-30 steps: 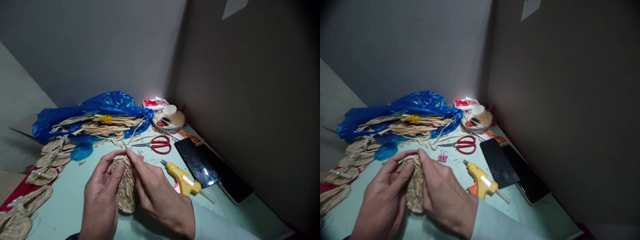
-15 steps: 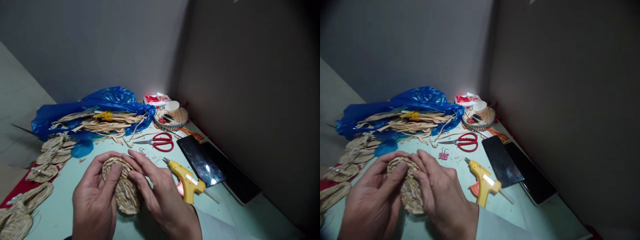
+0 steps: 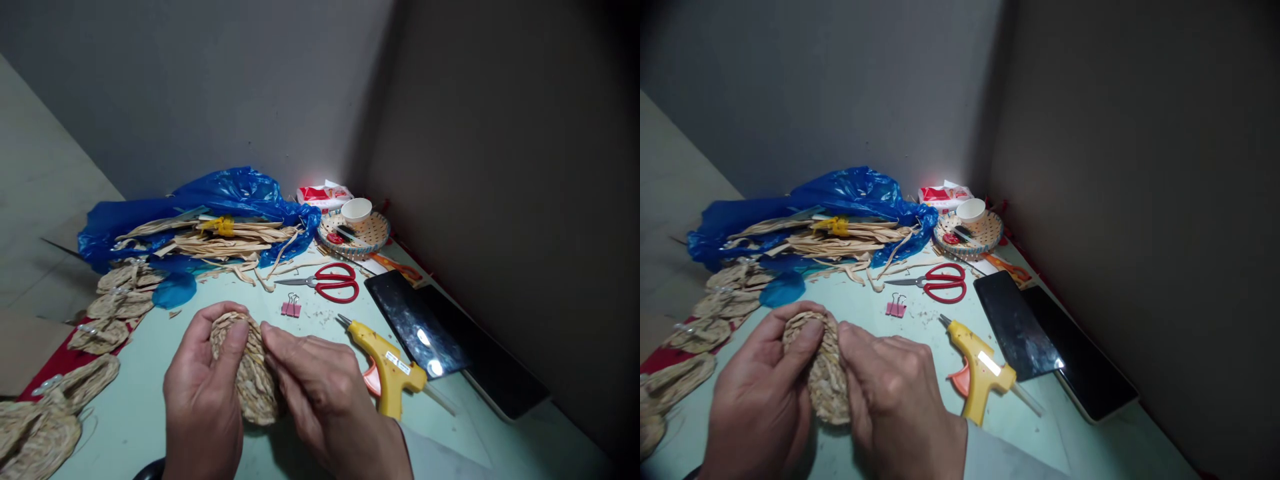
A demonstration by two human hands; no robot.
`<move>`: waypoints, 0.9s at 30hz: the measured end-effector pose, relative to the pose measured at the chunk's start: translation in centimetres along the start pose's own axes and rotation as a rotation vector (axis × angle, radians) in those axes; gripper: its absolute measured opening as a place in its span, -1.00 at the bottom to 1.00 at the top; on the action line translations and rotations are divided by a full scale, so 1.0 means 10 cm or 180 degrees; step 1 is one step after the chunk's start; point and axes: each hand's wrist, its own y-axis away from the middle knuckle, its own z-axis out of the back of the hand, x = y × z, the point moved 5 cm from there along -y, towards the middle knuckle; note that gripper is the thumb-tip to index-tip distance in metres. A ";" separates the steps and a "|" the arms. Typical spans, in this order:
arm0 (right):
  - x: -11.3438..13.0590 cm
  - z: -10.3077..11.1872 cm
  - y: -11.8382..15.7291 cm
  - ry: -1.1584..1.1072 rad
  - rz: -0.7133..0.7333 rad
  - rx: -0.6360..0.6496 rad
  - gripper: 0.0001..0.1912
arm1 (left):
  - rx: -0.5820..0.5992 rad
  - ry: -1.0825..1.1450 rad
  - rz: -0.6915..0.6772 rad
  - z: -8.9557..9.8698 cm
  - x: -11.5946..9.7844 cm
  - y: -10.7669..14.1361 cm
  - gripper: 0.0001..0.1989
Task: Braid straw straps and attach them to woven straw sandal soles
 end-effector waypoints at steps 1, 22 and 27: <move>-0.03 -0.02 0.02 -0.0068 -0.0146 0.0055 -0.64 | -0.0057 0.0216 0.0179 -0.01 0.02 0.00 -0.72; -0.18 0.40 -0.27 -0.0585 -0.0716 0.1100 -0.89 | 0.0624 -0.1239 -0.0769 0.14 -0.22 -0.11 -0.90; -0.18 0.40 -0.29 -0.0900 -0.0664 0.0821 -0.86 | -0.0011 -0.1069 -0.0599 0.21 -0.15 0.00 -0.90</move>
